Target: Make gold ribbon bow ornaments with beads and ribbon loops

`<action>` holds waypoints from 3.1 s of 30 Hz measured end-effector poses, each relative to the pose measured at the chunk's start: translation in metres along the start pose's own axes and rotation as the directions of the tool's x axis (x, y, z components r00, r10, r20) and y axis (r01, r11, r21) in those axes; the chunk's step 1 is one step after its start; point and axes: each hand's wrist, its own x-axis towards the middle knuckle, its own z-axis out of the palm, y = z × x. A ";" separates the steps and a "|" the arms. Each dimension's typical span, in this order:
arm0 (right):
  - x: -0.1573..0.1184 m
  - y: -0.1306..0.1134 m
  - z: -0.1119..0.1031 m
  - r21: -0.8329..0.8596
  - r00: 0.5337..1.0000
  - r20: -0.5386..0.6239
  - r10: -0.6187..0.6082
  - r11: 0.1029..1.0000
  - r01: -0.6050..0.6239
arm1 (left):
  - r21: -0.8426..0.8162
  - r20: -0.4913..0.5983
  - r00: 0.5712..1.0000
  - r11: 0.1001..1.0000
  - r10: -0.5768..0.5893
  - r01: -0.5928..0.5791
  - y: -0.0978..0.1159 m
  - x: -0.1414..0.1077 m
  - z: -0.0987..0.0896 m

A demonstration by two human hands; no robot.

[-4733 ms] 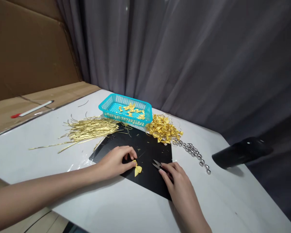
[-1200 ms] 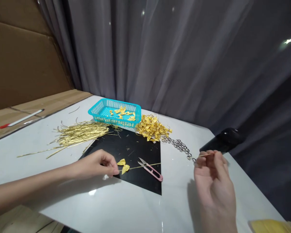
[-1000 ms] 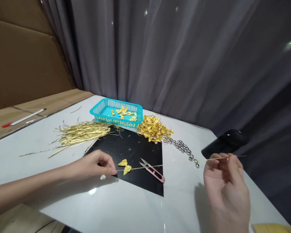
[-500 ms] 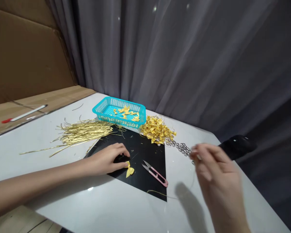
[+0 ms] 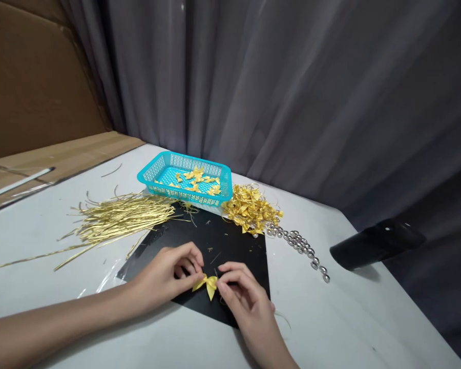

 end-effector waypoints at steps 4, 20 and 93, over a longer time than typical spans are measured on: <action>-0.002 0.009 0.005 0.153 0.998 0.036 0.052 0.987 -0.057 | -0.061 -0.012 1.000 0.998 -0.002 0.001 -0.001 -0.005 0.009; -0.009 -0.003 -0.007 -0.238 0.968 0.130 -0.217 0.940 0.243 | -0.045 0.062 0.997 0.998 -0.036 0.039 0.003 -0.007 0.008; -0.017 0.008 0.019 -0.444 0.997 0.063 -0.040 0.894 0.064 | 0.528 0.054 0.953 0.802 0.298 -0.281 -0.009 -0.007 0.006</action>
